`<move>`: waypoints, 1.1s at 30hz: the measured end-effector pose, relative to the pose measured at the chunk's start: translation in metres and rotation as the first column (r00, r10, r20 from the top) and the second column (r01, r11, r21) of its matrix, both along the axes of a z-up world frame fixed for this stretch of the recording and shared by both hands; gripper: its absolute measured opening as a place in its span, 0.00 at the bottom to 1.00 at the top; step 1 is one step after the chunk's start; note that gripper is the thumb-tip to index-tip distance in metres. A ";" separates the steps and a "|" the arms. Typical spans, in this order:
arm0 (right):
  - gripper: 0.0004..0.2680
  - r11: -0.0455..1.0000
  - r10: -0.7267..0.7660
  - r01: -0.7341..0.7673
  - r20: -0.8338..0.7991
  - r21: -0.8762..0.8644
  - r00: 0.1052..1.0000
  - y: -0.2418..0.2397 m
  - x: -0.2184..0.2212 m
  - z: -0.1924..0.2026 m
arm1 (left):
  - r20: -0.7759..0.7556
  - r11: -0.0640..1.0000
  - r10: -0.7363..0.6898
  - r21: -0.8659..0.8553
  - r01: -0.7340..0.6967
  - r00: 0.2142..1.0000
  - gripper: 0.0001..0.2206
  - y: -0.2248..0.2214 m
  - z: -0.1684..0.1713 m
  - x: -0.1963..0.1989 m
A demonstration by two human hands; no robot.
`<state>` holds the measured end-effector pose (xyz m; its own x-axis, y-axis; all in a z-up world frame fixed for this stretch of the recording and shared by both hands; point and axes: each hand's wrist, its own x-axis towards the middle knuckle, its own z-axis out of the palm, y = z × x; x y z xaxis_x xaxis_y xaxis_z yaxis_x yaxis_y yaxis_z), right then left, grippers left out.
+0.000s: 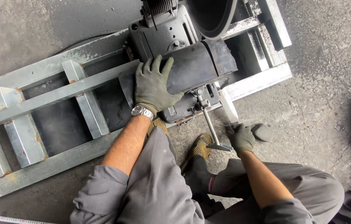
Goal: Cutting a large industrial rubber cylinder using a power chop saw.
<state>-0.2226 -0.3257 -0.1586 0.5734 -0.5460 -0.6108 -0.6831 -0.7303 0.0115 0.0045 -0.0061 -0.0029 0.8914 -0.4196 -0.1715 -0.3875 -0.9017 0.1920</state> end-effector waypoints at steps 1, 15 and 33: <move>0.27 0.995 0.058 -0.047 0.114 -0.091 0.992 -0.004 -0.008 -0.019 | 0.017 1.000 -0.007 -0.008 0.007 1.000 0.53 0.000 -0.002 0.001; 0.15 0.950 -0.099 0.125 -0.101 0.287 0.990 -0.039 0.034 0.111 | 0.009 0.998 0.018 -0.062 -0.018 1.000 0.53 0.001 0.007 -0.001; 0.20 0.985 0.125 -0.134 0.090 0.110 0.988 0.040 0.022 0.163 | 0.004 0.998 0.010 -0.064 -0.010 1.000 0.53 0.002 0.001 -0.001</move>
